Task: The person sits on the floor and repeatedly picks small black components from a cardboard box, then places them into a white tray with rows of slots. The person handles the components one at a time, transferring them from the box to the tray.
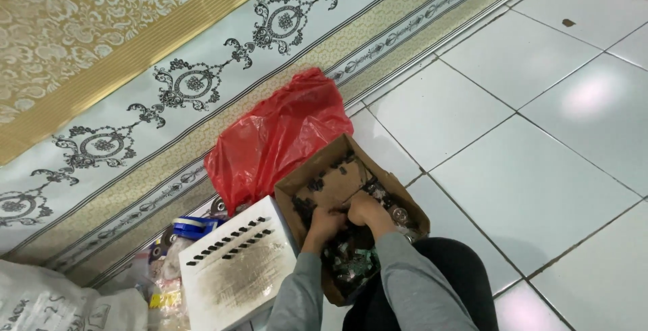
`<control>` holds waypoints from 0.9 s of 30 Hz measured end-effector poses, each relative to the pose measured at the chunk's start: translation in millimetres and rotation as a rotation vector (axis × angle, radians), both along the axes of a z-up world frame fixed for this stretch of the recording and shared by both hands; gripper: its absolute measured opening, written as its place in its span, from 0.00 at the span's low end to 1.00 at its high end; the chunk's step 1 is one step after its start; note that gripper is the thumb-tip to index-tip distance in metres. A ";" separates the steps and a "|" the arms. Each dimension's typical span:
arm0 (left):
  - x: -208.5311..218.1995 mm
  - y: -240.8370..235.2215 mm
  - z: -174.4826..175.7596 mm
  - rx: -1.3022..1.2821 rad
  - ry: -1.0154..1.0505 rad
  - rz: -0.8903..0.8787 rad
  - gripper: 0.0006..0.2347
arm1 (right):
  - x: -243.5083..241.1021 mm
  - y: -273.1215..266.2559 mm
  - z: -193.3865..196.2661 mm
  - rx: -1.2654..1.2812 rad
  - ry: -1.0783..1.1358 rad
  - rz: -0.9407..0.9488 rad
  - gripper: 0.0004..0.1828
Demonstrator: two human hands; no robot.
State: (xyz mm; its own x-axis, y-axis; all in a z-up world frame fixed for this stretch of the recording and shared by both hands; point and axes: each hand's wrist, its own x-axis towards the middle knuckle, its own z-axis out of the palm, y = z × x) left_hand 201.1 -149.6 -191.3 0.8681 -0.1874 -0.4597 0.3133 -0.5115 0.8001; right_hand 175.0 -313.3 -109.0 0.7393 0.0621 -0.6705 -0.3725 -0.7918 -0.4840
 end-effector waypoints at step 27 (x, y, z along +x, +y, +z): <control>-21.6 -24.0 1.3 0.150 -0.276 0.028 0.06 | -14.3 -6.9 14.4 0.077 -0.201 -0.378 0.12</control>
